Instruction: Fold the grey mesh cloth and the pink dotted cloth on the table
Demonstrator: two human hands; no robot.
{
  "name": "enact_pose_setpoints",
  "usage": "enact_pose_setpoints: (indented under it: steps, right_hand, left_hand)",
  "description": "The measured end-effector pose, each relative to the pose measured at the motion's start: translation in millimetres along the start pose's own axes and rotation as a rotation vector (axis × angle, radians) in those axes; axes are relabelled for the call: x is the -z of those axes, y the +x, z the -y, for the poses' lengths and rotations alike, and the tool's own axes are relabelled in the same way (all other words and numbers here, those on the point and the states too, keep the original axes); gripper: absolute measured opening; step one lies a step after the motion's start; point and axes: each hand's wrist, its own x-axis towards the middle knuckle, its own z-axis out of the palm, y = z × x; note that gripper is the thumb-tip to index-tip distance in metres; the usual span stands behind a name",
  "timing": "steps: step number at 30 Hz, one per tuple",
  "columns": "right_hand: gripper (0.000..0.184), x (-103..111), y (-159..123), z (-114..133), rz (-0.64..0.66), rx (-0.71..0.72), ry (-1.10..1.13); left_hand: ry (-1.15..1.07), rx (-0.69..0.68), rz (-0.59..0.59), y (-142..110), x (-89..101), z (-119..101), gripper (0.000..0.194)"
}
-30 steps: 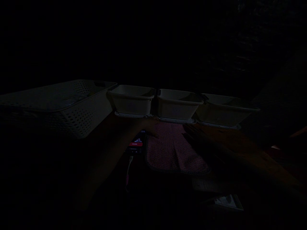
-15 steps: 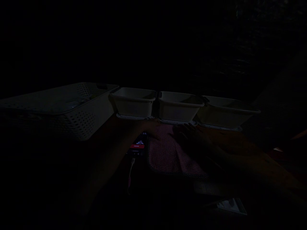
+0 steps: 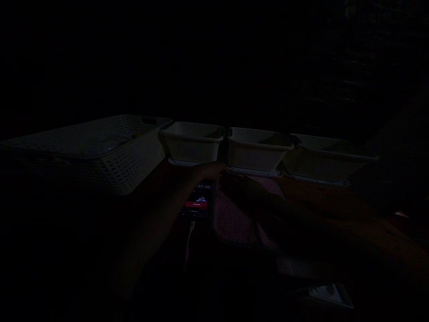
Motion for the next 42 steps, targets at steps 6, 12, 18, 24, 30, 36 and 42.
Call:
enact_pose_setpoints:
  steps: [6, 12, 18, 24, 30, 36, 42]
  right_hand:
    - [0.042, -2, 11, 8, 0.007, 0.028, 0.068]
    - [0.043, -6, 19, 8, 0.021, 0.118, 0.141]
    - [0.056, -21, 18, 2, -0.034, 0.138, 0.145]
    - [0.063, -27, 17, 0, -0.041, 0.166, 0.138]
    - [0.062, -28, 17, 0, -0.041, 0.186, 0.133]
    - [0.062, -25, 18, 1, -0.056, 0.190, 0.162]
    - [0.057, -30, 19, -1, -0.050, 0.173, 0.186]
  left_hand:
    - [-0.070, 0.055, 0.003, -3, -1.2, -1, 0.038]
    - [-0.023, 0.082, -0.011, -1, -2.5, -2, 0.042]
    - [0.039, 0.121, -0.060, 1, -6.7, -2, 0.039]
    - [0.100, 0.146, -0.123, 1, -8.9, -4, 0.038]
    - [0.067, 0.134, -0.100, -2, -6.2, -3, 0.037]
    - [0.070, 0.144, -0.074, -6, -2.7, -10, 0.041]
    - [0.096, 0.126, -0.042, -6, -1.1, -12, 0.036]
